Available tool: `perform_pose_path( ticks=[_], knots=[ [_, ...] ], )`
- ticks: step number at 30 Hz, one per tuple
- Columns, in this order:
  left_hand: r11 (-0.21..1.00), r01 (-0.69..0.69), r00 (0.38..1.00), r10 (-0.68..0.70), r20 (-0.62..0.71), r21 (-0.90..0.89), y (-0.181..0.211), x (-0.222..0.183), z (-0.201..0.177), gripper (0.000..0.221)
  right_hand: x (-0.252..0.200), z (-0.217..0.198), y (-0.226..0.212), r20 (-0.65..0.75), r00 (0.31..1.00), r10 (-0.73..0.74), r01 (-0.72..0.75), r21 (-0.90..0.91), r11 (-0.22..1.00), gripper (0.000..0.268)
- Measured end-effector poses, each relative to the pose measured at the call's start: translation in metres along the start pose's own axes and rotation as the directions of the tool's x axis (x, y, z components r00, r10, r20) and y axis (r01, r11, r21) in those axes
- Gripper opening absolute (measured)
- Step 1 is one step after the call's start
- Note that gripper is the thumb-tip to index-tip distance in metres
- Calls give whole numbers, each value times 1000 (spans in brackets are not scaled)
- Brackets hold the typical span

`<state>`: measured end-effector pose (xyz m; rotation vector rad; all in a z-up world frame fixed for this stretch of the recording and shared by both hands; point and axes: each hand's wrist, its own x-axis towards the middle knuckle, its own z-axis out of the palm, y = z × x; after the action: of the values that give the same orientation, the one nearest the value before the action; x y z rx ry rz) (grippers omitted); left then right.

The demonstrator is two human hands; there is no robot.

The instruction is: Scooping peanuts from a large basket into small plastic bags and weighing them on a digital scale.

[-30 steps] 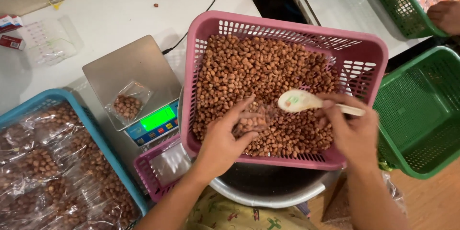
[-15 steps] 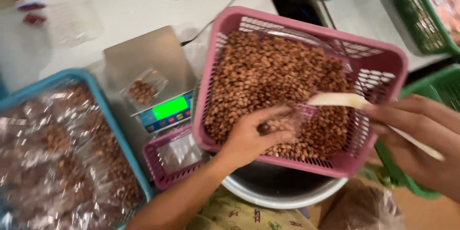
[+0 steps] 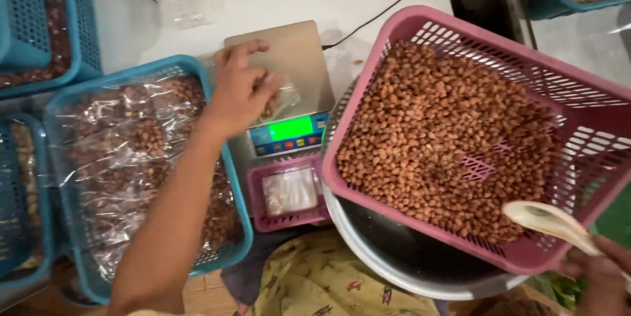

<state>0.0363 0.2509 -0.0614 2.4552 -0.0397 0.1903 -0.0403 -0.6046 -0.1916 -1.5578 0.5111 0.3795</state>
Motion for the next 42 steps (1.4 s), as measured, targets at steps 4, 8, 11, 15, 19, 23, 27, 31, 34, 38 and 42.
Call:
perform_pose_path(
  ticks=[4, 8, 11, 15, 19, 23, 27, 31, 34, 38, 42],
  knots=[
    [988, -62, 942, 106, 318, -144, -23, 24, -1, 45, -174, 330, -145, -137, 766, -628, 408, -651, 640, 27],
    [989, 57, 979, -29, 200, -137, -40, 28, 8, 25, -193, 373, -179, -174, 776, -606, 271, -777, 569, 17],
    [969, -107, 994, 99, -48, -224, -27, 20, 4, 34, -164, 360, -173, -143, 812, -565, 272, -765, 584, 16],
    [917, -391, 866, 337, -368, -80, 22, 10, -5, 36, -119, 342, -162, 36, 738, -674, 400, -827, 395, 16],
    [909, -364, 841, 226, -492, -205, 96, -20, 23, 47, -94, 350, -163, 162, 720, -675, 462, -838, 292, 19],
    [415, 93, 995, -80, 65, -905, 170, -37, 51, 101, -78, 360, -155, 237, 745, -624, 491, -828, 271, 17],
    [373, 229, 968, 7, 249, -899, 193, -39, 66, 100, -84, 368, -173, 63, 893, -445, 328, -768, 550, 20],
    [322, 362, 931, -80, 355, -875, 189, -42, 88, 90, -81, 372, -166, 111, 878, -465, 364, -786, 499, 19],
    [428, 329, 939, -54, 339, -842, 186, -44, 92, 85, -82, 375, -167, 43, 901, -431, 322, -732, 600, 22],
    [385, 349, 928, -15, 372, -855, 186, -43, 91, 80, -81, 375, -174, 23, 913, -407, 319, -661, 679, 22],
    [671, 448, 857, -134, 498, -591, 206, -36, 80, 83, -85, 372, -183, -45, 941, -335, 249, -576, 779, 23]
  ],
)
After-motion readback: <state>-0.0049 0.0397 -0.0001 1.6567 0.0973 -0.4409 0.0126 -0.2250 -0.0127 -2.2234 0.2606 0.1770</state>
